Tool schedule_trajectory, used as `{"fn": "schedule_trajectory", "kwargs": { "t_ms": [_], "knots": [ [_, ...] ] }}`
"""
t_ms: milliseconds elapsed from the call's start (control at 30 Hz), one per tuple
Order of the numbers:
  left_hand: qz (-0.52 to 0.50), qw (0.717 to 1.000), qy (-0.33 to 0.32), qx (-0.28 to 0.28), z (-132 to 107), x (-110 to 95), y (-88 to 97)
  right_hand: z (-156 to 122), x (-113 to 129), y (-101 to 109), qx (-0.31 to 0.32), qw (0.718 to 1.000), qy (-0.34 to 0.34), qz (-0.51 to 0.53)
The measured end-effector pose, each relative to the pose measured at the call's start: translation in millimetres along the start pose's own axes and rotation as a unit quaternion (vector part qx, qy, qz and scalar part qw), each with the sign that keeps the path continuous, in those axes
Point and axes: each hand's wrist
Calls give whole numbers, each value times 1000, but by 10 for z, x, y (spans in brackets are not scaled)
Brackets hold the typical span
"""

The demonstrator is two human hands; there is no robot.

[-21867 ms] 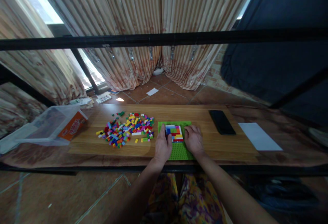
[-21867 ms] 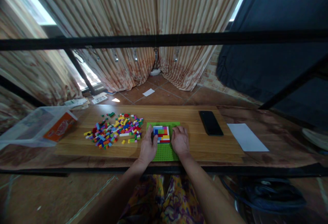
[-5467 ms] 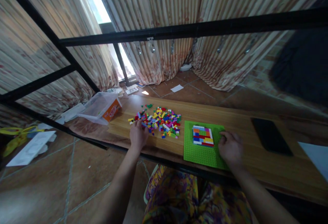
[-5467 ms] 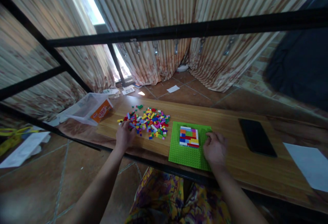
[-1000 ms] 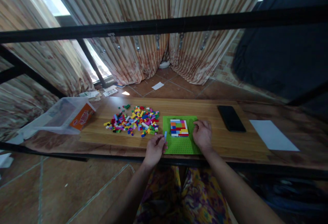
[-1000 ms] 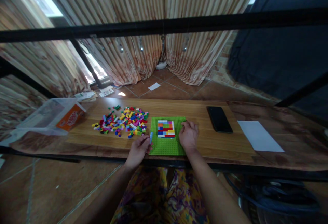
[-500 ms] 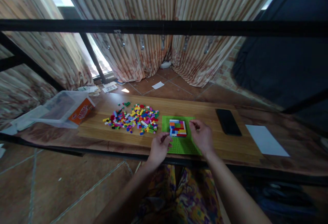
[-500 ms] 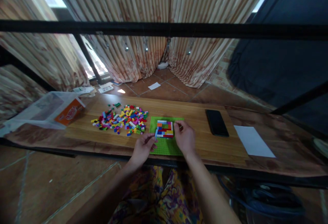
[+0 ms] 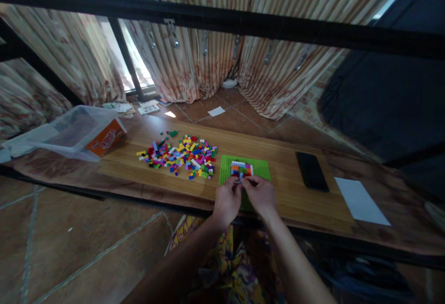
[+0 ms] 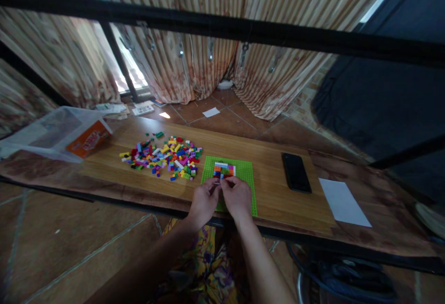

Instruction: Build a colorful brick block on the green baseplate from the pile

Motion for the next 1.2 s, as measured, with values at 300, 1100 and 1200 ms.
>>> {"fn": "schedule_trajectory", "kwargs": {
  "t_ms": [300,1100,1200],
  "knots": [
    [-29,999,-6,36,114,4,5,164,-26,-69,-31,999,-10,-25],
    [273,960,-50,48,360,-112,354,272,-19,-211,-25,994,46,-91],
    [302,950,-60,54,346,-102,344,271,-10,-219,-31,992,62,-104]
  ]
}}
Point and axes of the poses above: each hand's wrist, its own z-axis towards the middle knuckle, its own y-axis out of the back of the hand, x = y × z, and after that the axes turned 4 degrees about y, right-handed
